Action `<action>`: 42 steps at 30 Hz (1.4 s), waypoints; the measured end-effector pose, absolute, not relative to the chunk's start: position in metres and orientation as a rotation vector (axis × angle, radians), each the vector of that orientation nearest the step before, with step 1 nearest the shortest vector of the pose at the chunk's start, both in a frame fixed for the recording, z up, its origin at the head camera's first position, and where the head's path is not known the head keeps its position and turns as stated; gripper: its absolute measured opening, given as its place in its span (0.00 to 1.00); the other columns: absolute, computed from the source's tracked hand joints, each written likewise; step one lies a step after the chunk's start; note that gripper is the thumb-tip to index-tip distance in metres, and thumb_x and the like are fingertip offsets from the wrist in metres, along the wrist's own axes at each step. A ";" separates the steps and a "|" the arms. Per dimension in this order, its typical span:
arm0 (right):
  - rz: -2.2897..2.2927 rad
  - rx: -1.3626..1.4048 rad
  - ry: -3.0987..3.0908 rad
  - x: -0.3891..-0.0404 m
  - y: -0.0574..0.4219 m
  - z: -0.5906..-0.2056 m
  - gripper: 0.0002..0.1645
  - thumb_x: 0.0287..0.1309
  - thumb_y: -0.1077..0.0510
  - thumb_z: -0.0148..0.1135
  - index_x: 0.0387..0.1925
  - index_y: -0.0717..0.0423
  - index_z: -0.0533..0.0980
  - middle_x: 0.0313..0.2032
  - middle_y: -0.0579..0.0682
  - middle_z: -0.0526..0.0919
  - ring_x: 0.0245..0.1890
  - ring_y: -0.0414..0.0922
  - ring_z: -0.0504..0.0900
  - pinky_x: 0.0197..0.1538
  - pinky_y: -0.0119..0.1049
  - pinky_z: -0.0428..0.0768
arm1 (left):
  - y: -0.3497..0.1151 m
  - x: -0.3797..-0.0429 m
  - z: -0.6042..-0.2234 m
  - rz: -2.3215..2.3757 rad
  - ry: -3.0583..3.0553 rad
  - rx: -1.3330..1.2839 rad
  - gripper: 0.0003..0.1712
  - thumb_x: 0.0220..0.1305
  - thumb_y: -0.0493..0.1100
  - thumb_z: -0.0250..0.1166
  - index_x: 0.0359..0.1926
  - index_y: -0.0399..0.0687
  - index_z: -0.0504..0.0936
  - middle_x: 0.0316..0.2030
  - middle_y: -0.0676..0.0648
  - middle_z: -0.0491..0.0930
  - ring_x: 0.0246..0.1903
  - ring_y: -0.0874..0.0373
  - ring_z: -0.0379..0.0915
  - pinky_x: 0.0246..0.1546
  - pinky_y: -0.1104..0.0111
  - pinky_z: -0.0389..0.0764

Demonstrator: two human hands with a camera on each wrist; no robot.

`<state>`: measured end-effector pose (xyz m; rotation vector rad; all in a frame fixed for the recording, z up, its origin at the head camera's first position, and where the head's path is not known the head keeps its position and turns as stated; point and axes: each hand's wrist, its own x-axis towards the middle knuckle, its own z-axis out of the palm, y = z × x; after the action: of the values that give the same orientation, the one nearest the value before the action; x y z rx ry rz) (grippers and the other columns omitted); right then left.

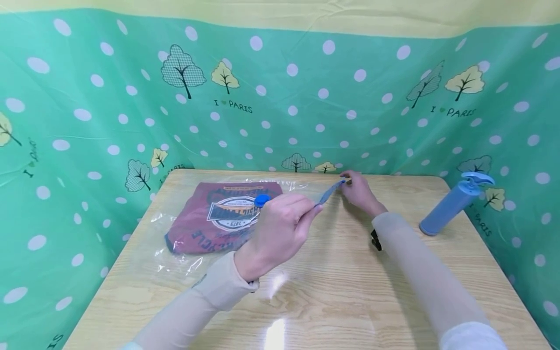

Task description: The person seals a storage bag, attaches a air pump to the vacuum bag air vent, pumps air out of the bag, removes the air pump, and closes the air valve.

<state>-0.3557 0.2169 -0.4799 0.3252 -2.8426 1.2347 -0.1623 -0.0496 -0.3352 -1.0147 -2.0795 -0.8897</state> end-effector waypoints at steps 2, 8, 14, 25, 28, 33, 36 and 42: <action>1.326 0.197 -2.868 -0.351 0.210 -0.470 0.29 0.76 0.65 0.54 0.72 0.72 0.63 0.62 0.70 0.72 0.58 0.65 0.77 0.60 0.57 0.80 | -0.048 -0.163 -0.337 -0.892 -2.084 -1.016 0.13 0.70 0.34 0.69 0.26 0.44 0.85 0.24 0.53 0.79 0.22 0.62 0.70 0.27 0.72 0.72; 1.787 -0.146 -2.898 -0.336 0.197 -0.438 0.27 0.82 0.54 0.45 0.66 0.73 0.68 0.47 0.64 0.80 0.43 0.55 0.83 0.54 0.51 0.84 | -0.040 -0.168 -0.344 -0.872 -2.102 -1.035 0.13 0.71 0.34 0.69 0.26 0.44 0.85 0.23 0.53 0.79 0.23 0.61 0.73 0.29 0.73 0.74; 2.078 -0.251 -2.895 -0.329 0.202 -0.425 0.18 0.82 0.53 0.49 0.42 0.64 0.76 0.29 0.51 0.82 0.29 0.44 0.82 0.39 0.37 0.85 | -0.029 -0.168 -0.349 -0.810 -2.136 -1.084 0.11 0.70 0.35 0.71 0.28 0.44 0.86 0.24 0.54 0.78 0.24 0.62 0.73 0.29 0.73 0.74; 2.031 -0.338 -2.925 -0.323 0.213 -0.440 0.09 0.76 0.63 0.57 0.38 0.65 0.76 0.27 0.50 0.78 0.24 0.40 0.77 0.30 0.29 0.79 | -0.013 -0.164 -0.361 -0.686 -2.292 -1.222 0.05 0.70 0.37 0.72 0.36 0.41 0.91 0.29 0.52 0.83 0.30 0.61 0.80 0.36 0.75 0.81; 1.979 -0.342 -2.942 -0.321 0.216 -0.447 0.09 0.75 0.63 0.57 0.38 0.67 0.77 0.25 0.49 0.78 0.23 0.40 0.77 0.29 0.29 0.78 | -0.009 -0.163 -0.362 -0.647 -2.332 -1.256 0.05 0.71 0.39 0.71 0.37 0.44 0.92 0.32 0.52 0.85 0.34 0.61 0.82 0.40 0.77 0.82; 1.881 -0.310 -2.966 -0.318 0.219 -0.455 0.11 0.74 0.64 0.57 0.42 0.71 0.79 0.23 0.49 0.78 0.21 0.39 0.77 0.28 0.30 0.79 | -0.002 -0.162 -0.367 -0.587 -2.391 -1.295 0.07 0.73 0.42 0.70 0.38 0.46 0.92 0.34 0.54 0.86 0.37 0.64 0.82 0.42 0.80 0.80; 1.823 -0.322 -2.985 -0.316 0.220 -0.460 0.12 0.75 0.62 0.58 0.43 0.71 0.80 0.23 0.49 0.79 0.21 0.40 0.76 0.28 0.31 0.79 | 0.002 -0.159 -0.371 -0.565 -2.435 -1.320 0.06 0.72 0.42 0.71 0.38 0.46 0.92 0.32 0.54 0.84 0.34 0.66 0.79 0.38 0.82 0.78; 1.764 -0.328 -3.018 -0.314 0.223 -0.469 0.12 0.76 0.60 0.59 0.40 0.67 0.81 0.24 0.48 0.78 0.23 0.41 0.76 0.29 0.31 0.79 | 0.010 -0.153 -0.380 -0.464 -2.554 -1.357 0.09 0.74 0.48 0.69 0.40 0.51 0.92 0.30 0.58 0.79 0.30 0.71 0.75 0.34 0.81 0.76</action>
<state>-0.3136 0.2226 -0.4692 -0.3278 -3.0177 1.7638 -0.1531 0.0104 -0.3798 -1.3573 -2.5539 -0.4641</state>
